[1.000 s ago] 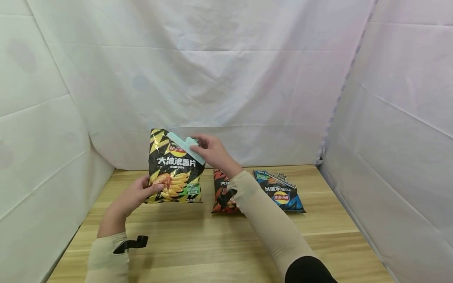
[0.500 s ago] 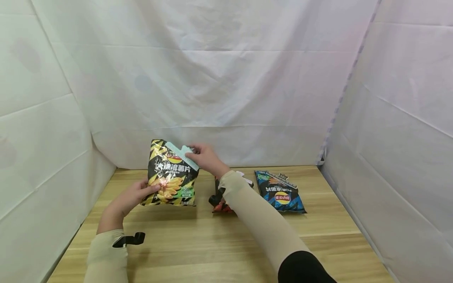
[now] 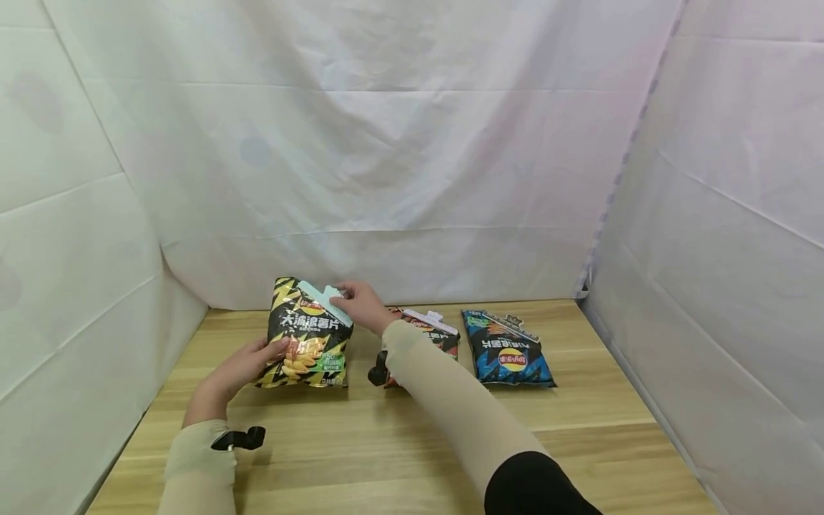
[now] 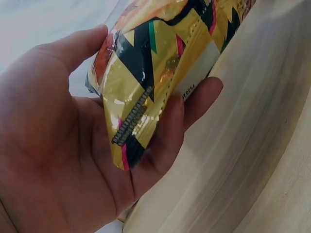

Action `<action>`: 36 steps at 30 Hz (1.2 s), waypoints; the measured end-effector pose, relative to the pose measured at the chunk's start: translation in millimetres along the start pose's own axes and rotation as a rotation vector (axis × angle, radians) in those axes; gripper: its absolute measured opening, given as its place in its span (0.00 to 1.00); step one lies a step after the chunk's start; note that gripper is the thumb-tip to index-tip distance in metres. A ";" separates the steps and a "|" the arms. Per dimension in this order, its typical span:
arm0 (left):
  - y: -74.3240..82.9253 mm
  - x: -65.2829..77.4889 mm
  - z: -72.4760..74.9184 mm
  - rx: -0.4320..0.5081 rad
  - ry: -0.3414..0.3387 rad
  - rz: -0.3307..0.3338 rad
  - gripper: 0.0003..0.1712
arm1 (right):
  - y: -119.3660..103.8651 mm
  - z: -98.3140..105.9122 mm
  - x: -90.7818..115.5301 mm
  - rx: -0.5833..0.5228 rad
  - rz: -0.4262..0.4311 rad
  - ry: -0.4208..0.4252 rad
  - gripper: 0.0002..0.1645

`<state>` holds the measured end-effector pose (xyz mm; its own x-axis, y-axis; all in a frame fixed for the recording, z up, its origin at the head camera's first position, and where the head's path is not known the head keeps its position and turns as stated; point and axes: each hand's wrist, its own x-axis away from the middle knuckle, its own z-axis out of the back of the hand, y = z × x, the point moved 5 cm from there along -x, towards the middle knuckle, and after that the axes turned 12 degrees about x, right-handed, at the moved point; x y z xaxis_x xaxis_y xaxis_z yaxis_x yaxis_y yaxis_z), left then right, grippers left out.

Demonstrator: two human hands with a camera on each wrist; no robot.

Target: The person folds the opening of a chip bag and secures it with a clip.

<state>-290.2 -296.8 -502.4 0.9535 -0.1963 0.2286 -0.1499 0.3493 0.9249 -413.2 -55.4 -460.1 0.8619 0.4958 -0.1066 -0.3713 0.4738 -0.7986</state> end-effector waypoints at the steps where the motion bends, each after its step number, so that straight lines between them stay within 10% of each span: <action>1: -1.2 -0.3 0.2 0.004 0.002 0.006 0.54 | 0.7 -1.1 0.0 0.010 0.004 0.000 0.26; 20: -8.3 -2.6 -10.2 -0.151 0.003 0.103 0.53 | 39.5 -34.6 -9.1 0.209 -0.018 0.048 0.21; 36: -4.2 1.2 -15.0 -0.386 0.091 0.157 0.50 | 50.9 -55.2 -5.5 0.398 -0.122 -0.144 0.33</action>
<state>-284.5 -284.8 -510.6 0.9487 -0.0380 0.3139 -0.2024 0.6896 0.6953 -417.7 -74.2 -532.8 0.8610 0.5022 0.0803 -0.3986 0.7645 -0.5066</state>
